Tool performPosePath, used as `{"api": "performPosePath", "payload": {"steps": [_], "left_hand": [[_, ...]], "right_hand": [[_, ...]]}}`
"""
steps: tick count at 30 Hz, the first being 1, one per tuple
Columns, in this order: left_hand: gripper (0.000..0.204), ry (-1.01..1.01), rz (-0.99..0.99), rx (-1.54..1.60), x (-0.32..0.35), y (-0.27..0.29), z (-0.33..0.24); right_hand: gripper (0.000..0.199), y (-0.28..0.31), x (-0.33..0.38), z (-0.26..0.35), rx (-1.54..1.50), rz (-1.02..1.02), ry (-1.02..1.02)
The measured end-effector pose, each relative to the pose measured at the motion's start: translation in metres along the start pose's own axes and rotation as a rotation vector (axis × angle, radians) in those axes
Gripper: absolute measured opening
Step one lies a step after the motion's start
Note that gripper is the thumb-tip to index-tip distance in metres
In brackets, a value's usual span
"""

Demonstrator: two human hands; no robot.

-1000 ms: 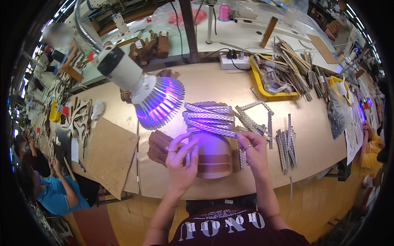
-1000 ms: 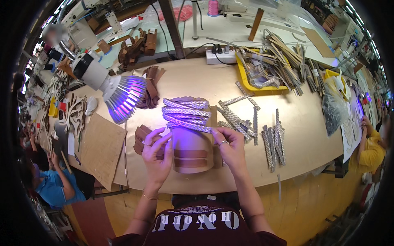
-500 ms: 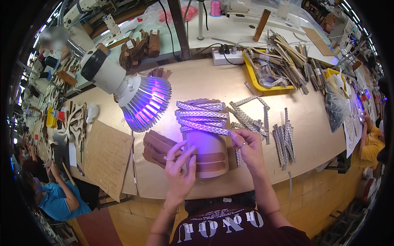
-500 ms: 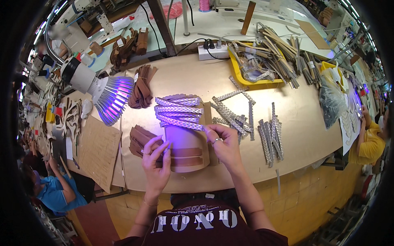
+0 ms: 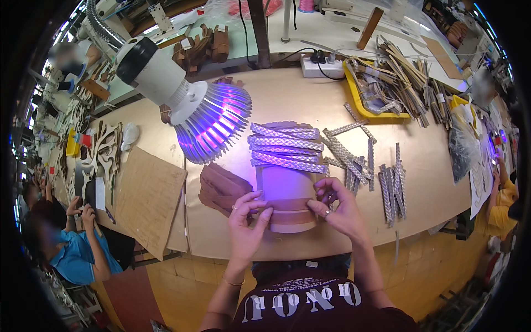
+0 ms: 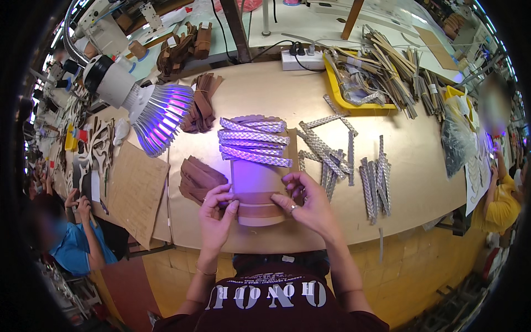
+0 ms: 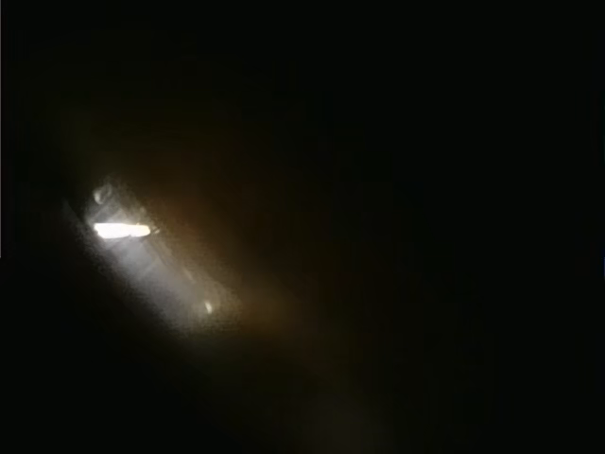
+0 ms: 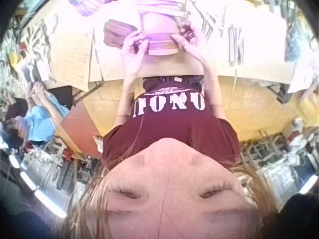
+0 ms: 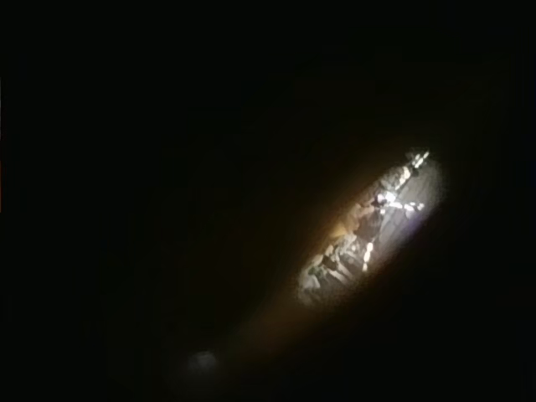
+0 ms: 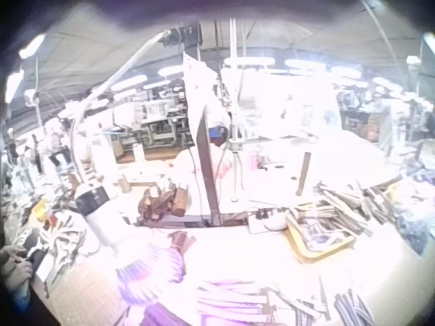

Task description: The person wraps silver braided cords around a cardboard form under a UV lamp, then picks up brown fabric strips and wraps them around the same form. The person repeats this process with additional cords and fabric strips.

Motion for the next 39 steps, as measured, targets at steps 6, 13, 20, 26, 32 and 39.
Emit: {"api": "performPosePath", "payload": {"steps": [6, 13, 20, 26, 32, 39], "left_hand": [[0.014, 0.038, 0.077, 0.259, -0.007, 0.002, -0.014], [0.040, 0.158, 0.023, 0.290, -0.022, 0.001, -0.012], [0.049, 0.032, -0.179, 0.112, -0.012, 0.011, -0.015], [0.038, -0.456, -0.411, -0.255, 0.021, 0.017, -0.046], [0.032, -0.994, 0.308, -0.213, 0.076, -0.053, -0.072], [0.037, -0.526, 0.745, -0.157, 0.077, -0.174, -0.031]], "right_hand": [[0.024, -0.006, 0.001, 0.004, 0.027, 0.061, 0.065], [0.018, 0.003, -0.005, 0.003, -0.152, 0.020, 0.003], [0.015, 0.079, 0.026, -0.017, 0.323, -0.506, 0.042], [0.019, 0.155, 0.063, -0.042, 0.683, -0.750, -0.110], [0.021, 0.145, 0.059, -0.055, 0.970, -0.691, -0.086], [0.016, 0.147, 0.068, -0.059, 0.680, -0.685, -0.139]]}}
Point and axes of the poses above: each hand's wrist, its own x-axis away from the middle knuckle, its own y-axis out of the back of the hand, z = x × y, the point moved 6 cm from there along -x, towards the middle knuckle, and after that the axes turned 5 degrees about -z, right-handed, at the moved point
